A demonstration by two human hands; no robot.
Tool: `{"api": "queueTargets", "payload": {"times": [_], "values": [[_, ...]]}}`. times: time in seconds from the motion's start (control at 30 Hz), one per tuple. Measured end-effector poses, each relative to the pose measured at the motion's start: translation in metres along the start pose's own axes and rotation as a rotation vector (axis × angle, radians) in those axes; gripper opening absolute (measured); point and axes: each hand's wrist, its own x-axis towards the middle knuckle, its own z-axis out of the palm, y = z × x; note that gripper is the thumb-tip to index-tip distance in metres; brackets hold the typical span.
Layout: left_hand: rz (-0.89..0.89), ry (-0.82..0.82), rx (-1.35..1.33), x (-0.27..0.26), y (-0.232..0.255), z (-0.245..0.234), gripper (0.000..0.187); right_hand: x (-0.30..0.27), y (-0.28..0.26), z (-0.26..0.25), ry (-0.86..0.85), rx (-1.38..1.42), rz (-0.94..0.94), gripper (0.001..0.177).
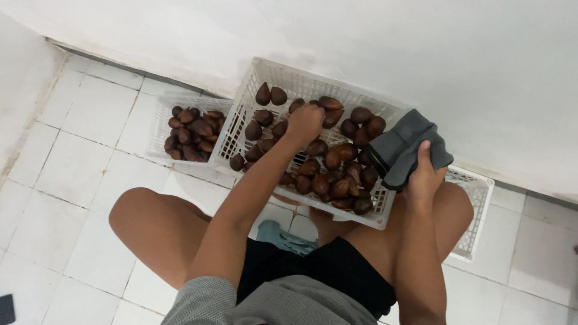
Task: Cleaning salak fruits by picking them up individually and wiping them with a cloth before placing them in a crate.
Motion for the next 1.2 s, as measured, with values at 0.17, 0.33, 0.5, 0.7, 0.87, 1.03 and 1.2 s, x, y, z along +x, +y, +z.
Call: {"api": "queueTargets", "payload": {"times": [0.17, 0.33, 0.5, 0.7, 0.87, 1.03, 1.2], "values": [[-0.183, 0.125, -0.271, 0.003, 0.006, -0.005, 0.024, -0.004, -0.009, 0.001, 0.049, 0.066, 0.015, 0.056], [-0.299, 0.027, -0.284, -0.019, -0.011, -0.016, 0.029, 0.001, 0.001, -0.007, 0.045, 0.157, 0.024, 0.062], [-0.197, -0.006, -0.243, -0.035, -0.015, -0.019, 0.024, -0.002, -0.005, 0.000, 0.093, 0.136, 0.030, 0.059], [-0.174, -0.187, -0.211, -0.034, -0.019, 0.007, 0.043, -0.003, -0.006, 0.001, 0.016, 0.156, 0.005, 0.047], [0.149, -0.026, -0.466, -0.047, 0.005, -0.031, 0.044, -0.008, -0.010, -0.002, 0.012, 0.146, -0.005, 0.043], [0.404, 0.169, -0.751, -0.064, 0.049, -0.090, 0.049, -0.006, -0.004, 0.000, 0.083, 0.186, -0.058, 0.039], [0.480, 0.288, -0.815, -0.083, 0.087, -0.138, 0.046, 0.003, 0.017, -0.005, -0.010, 0.194, -0.117, 0.049]]}}
